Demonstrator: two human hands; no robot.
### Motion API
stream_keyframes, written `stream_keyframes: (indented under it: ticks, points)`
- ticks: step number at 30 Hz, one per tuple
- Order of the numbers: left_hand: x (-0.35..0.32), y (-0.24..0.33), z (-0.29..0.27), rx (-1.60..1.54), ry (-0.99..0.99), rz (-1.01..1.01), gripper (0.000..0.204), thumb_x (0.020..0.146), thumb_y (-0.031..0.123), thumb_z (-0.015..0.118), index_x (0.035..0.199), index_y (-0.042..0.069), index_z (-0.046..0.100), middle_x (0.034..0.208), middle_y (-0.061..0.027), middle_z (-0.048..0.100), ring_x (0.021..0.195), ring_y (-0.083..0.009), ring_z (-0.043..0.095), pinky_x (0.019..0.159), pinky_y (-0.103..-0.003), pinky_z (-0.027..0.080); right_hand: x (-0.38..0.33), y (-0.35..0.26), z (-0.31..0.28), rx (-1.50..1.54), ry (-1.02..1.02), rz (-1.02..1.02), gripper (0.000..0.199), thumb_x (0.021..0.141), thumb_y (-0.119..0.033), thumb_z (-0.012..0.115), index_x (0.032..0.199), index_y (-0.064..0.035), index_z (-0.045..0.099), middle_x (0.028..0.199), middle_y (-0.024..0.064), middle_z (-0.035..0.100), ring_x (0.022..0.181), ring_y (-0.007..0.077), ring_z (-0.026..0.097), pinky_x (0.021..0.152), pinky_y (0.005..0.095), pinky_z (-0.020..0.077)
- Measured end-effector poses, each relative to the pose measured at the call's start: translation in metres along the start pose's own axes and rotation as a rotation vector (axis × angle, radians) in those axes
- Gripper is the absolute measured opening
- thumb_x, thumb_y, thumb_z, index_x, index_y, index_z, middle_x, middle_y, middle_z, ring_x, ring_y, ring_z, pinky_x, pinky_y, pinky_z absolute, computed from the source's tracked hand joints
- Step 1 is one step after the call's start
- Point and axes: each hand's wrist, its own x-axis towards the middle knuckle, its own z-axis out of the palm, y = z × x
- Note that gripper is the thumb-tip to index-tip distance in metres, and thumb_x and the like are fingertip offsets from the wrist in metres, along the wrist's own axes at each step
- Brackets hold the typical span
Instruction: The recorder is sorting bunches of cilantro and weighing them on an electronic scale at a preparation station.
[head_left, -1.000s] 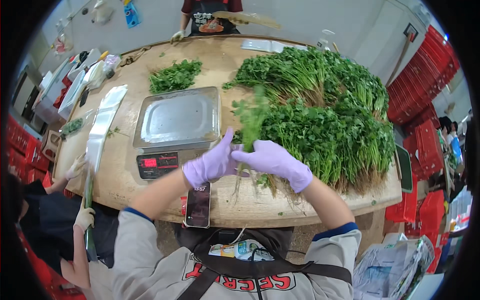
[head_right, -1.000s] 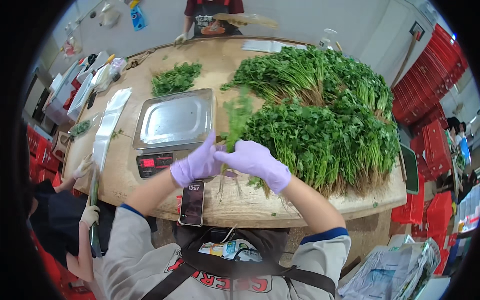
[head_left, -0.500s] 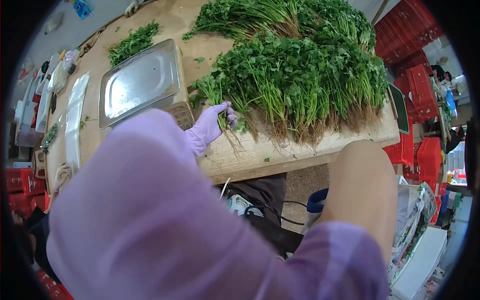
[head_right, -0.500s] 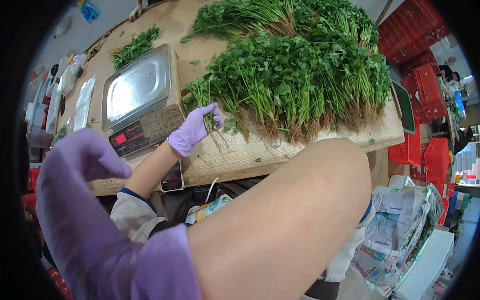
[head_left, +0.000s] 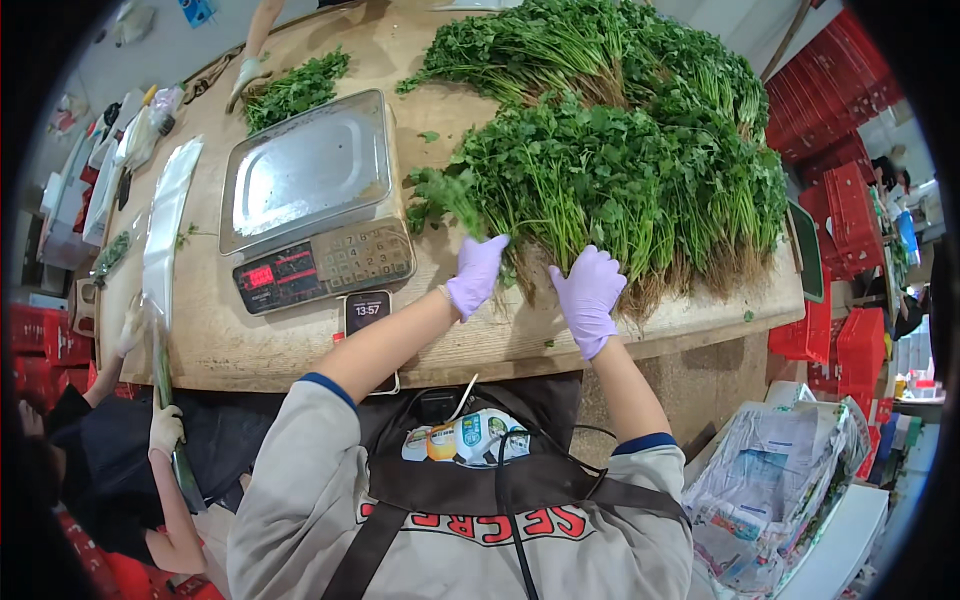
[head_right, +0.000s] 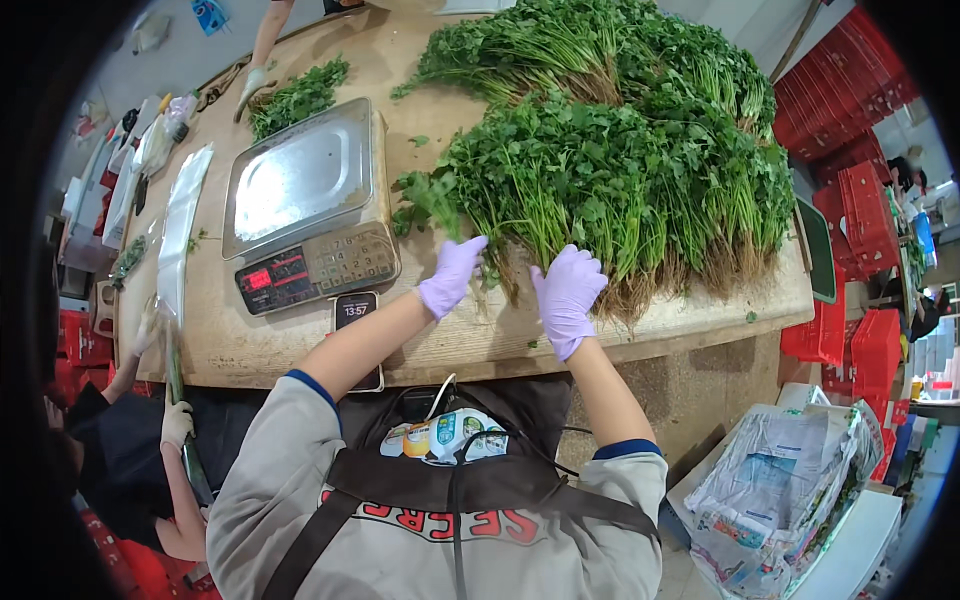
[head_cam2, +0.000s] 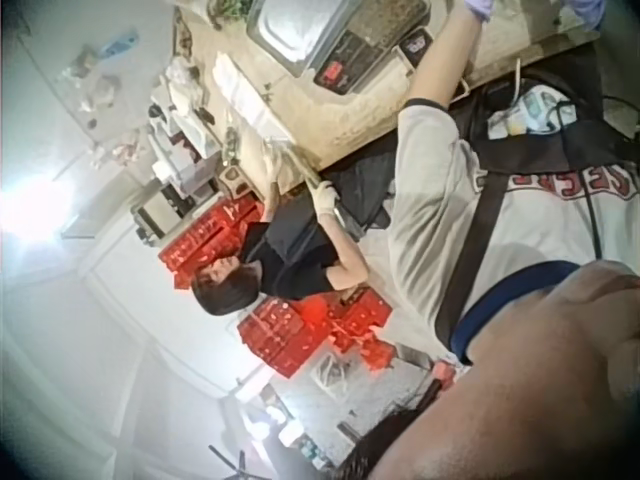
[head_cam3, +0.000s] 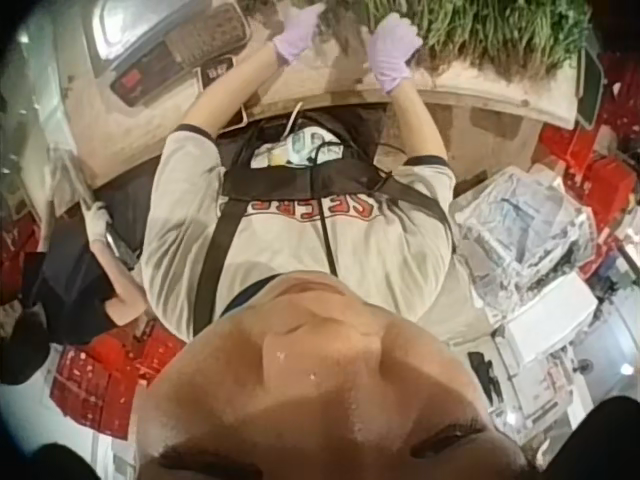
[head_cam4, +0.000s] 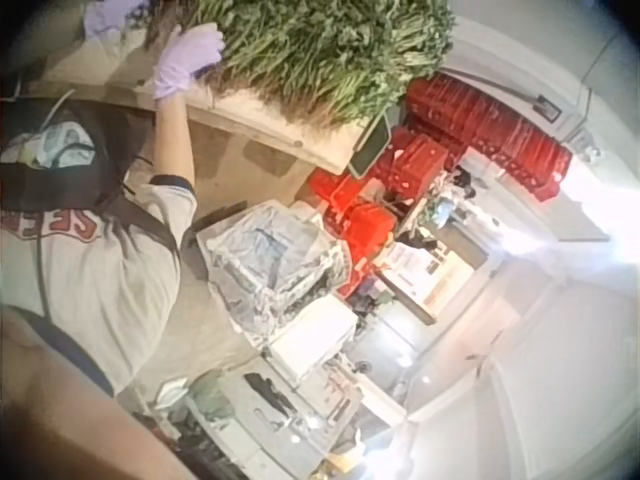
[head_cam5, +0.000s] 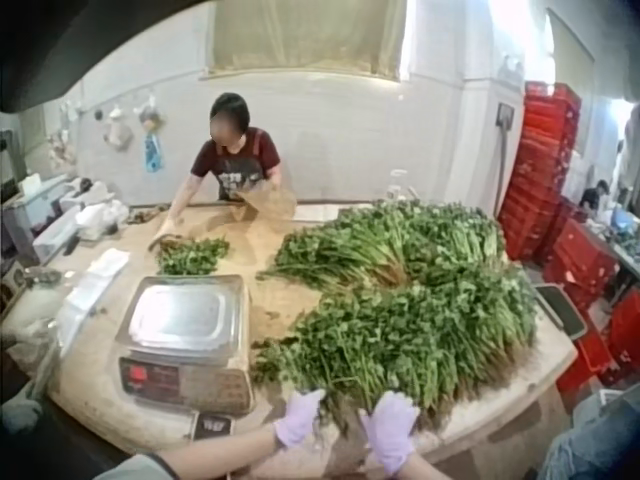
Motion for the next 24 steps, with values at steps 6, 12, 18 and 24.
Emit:
stream_keyframes:
  ticks: [6, 12, 18, 24]
  points:
    - [0.0, 0.036, 0.013, 0.748, 0.265, 0.382, 0.041, 0.069, 0.019, 0.066, 0.099, -0.001, 0.046, 0.088, -0.0248, 0.06, 0.087, -0.038, 0.06, 0.073, -0.044, 0.048, 0.026, 0.011, -0.015, 0.101, 0.128, -0.063, 0.019, 0.078, -0.024, 0.061, 0.082, -0.0086, 0.053, 0.063, 0.0084, 0.059, 0.057, 0.0261, 0.06, 0.05, 0.0372, 0.0458]
    - [-0.003, 0.009, 0.009, -0.298, 0.018, 0.044, 0.031, 0.073, 0.011, 0.06, 0.101, 0.002, 0.052, 0.09, -0.012, 0.061, 0.08, -0.0251, 0.059, 0.074, -0.034, 0.046, 0.03, -0.018, -0.028, 0.673, -0.164, 0.022, 0.016, 0.088, -0.018, 0.05, 0.096, -0.0044, 0.047, 0.063, 0.0158, 0.061, 0.057, 0.035, 0.061, 0.052, 0.0439, 0.0474]
    - [-0.014, 0.004, 0.013, -0.514, 0.029, 0.098, 0.022, 0.074, 0.02, 0.07, 0.08, 0.0, 0.065, 0.079, -0.0073, 0.064, 0.072, -0.0136, 0.058, 0.065, -0.03, 0.047, -0.002, -0.032, -0.002, 0.88, -0.272, -0.263, 0.027, 0.08, -0.03, 0.06, 0.088, -0.0046, 0.053, 0.072, 0.014, 0.062, 0.062, 0.0317, 0.062, 0.057, 0.0403, 0.0486]
    - [0.004, -0.012, 0.035, -0.269, 0.331, 0.171, 0.04, 0.067, 0.027, 0.075, 0.082, -0.008, 0.061, 0.075, -0.0151, 0.066, 0.065, -0.0231, 0.062, 0.06, -0.036, 0.049, 0.018, -0.026, 0.03, -0.005, 0.086, -0.379, 0.014, 0.071, -0.02, 0.061, 0.079, -0.0126, 0.053, 0.081, 0.0064, 0.054, 0.076, 0.0225, 0.054, 0.064, 0.0359, 0.0408]
